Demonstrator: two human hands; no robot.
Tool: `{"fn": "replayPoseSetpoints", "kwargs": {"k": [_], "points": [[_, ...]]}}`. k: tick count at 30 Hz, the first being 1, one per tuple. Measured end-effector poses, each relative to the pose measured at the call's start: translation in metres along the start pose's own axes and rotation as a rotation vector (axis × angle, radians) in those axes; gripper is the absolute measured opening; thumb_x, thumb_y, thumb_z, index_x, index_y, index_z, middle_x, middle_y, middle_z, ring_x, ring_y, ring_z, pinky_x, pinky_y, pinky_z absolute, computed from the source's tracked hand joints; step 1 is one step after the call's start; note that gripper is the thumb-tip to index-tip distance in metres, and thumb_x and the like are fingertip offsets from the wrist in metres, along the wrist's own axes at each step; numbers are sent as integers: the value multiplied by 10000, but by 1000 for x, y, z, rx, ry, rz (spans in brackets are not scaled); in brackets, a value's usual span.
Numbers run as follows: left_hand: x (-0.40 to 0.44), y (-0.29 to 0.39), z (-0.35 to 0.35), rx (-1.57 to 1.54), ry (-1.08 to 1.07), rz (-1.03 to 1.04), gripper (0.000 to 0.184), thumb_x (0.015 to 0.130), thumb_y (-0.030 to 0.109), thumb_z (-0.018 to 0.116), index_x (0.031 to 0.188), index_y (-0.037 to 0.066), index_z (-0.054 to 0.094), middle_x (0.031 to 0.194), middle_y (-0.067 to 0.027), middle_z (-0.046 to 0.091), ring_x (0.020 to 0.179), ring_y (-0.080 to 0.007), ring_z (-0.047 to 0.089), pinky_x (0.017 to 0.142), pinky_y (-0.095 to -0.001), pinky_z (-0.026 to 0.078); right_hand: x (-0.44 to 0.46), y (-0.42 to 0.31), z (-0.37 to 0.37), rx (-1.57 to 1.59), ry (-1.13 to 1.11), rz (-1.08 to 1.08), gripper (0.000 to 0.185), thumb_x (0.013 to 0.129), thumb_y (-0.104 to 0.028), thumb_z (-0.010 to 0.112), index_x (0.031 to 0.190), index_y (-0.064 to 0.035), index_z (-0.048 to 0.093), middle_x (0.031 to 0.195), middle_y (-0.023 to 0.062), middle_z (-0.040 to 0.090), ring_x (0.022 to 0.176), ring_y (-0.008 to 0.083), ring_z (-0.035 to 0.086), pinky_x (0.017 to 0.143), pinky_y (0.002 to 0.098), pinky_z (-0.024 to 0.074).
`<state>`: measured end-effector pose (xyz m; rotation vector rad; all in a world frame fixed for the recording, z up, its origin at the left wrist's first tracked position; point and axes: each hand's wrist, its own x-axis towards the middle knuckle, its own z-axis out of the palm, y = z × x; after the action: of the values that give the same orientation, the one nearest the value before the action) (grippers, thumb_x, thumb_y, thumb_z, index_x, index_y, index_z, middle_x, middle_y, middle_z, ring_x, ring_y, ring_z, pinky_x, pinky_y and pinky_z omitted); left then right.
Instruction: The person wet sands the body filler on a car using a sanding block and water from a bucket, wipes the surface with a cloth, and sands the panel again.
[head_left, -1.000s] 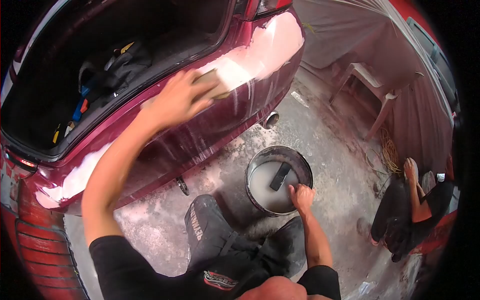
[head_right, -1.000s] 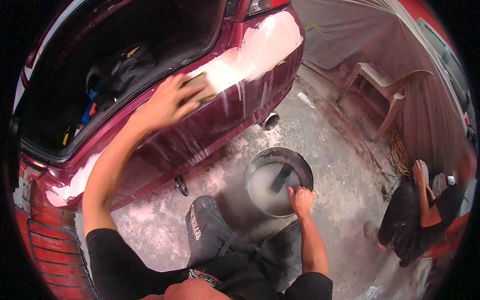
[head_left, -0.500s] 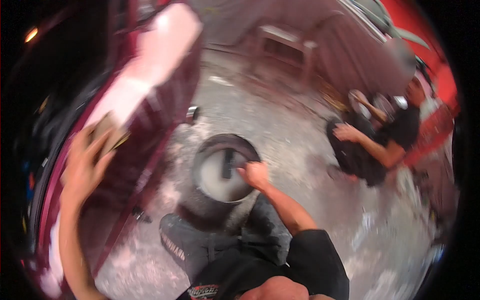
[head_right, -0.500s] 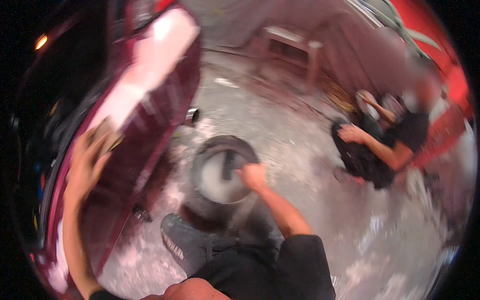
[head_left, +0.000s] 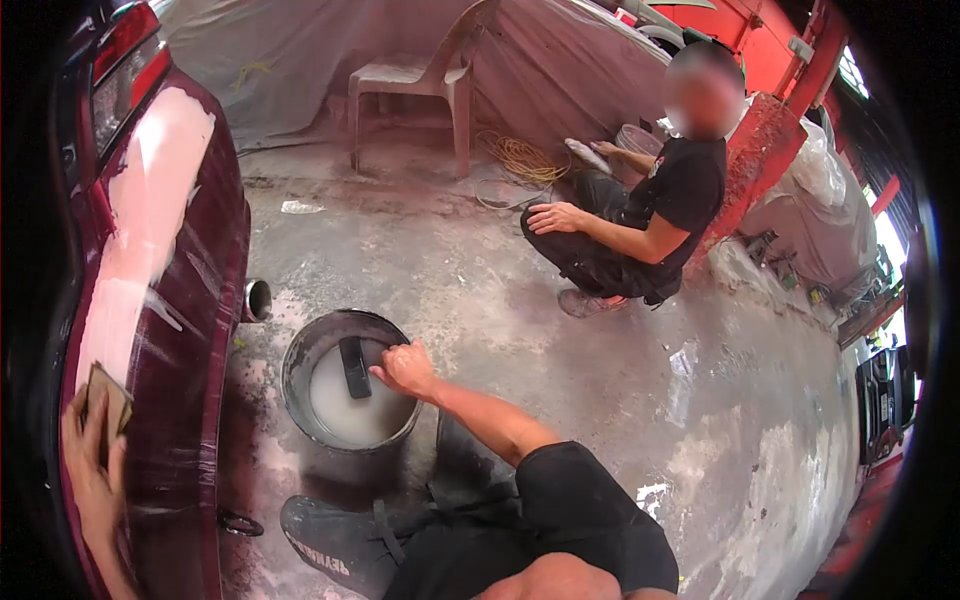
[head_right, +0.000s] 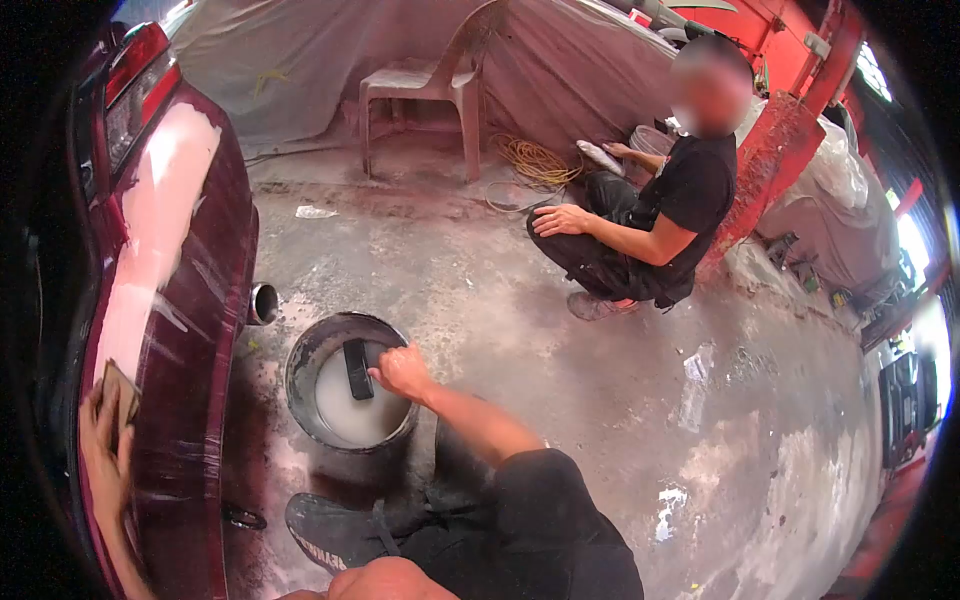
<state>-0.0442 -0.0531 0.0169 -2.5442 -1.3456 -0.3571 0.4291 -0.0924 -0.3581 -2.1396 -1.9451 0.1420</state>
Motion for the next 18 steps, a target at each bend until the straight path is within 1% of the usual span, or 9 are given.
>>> {"fn": "replayPoseSetpoints", "kwargs": {"k": [2,5,7,10,12,14,15,16,18], "points": [[46,-1,6,-71,0,-10,530,967,117,641,1491,88,569,1508,-220,493,1411,-400,479,1200,-460,357,-4,1,12,11,21,-11,478,955,-529,646,826,-83,763,837,131,752,835,315,726,854,485,453],[94,4,16,-47,10,-60,527,967,126,650,1487,85,573,1513,-219,490,1416,-394,473,1196,-445,359,0,4,12,26,31,4,471,952,-525,653,825,-84,760,821,124,749,830,310,726,856,483,451],[85,8,11,-38,-12,-96,523,972,138,647,1488,84,574,1520,-220,485,1421,-394,467,1196,-443,358,-3,3,12,24,26,-18,462,948,-518,660,824,-85,758,809,121,746,818,306,725,852,480,450],[9,4,-2,3,-32,-76,521,989,145,623,1504,93,562,1533,-222,472,1434,-396,455,1202,-448,352,-9,3,13,19,74,-61,444,942,-504,673,815,-87,754,794,119,743,796,301,723,838,475,451],[3,3,-2,-6,-29,-74,524,999,132,600,1520,101,548,1537,-224,465,1439,-398,449,1207,-451,348,-6,3,10,24,117,-53,432,937,-493,683,802,-88,749,788,123,740,782,300,719,827,472,452],[11,5,-5,-114,-70,-111,530,1006,120,583,1533,107,535,1537,-227,462,1441,-399,446,1210,-453,344,0,6,15,33,165,-47,431,937,-490,682,798,-88,748,786,125,739,782,302,719,823,472,454],[30,-4,8,41,0,-67,525,994,115,603,1516,94,550,1517,-221,477,1415,-399,468,1199,-446,358,-4,4,19,42,183,-53,430,937,-489,682,795,-88,748,785,127,738,781,303,718,821,471,454],[61,4,5,-71,-9,-48,523,976,107,626,1496,84,565,1492,-210,498,1381,-396,492,1181,-443,375,-5,3,19,62,160,-56,432,937,-490,682,796,-87,747,784,127,737,781,305,718,820,473,455],[99,2,16,-37,21,-57,521,966,101,645,1482,87,574,1473,-198,513,1357,-391,508,1170,-444,382,-5,6,16,101,143,-35,436,936,-491,681,796,-83,746,781,127,735,782,311,718,818,477,456]]}}
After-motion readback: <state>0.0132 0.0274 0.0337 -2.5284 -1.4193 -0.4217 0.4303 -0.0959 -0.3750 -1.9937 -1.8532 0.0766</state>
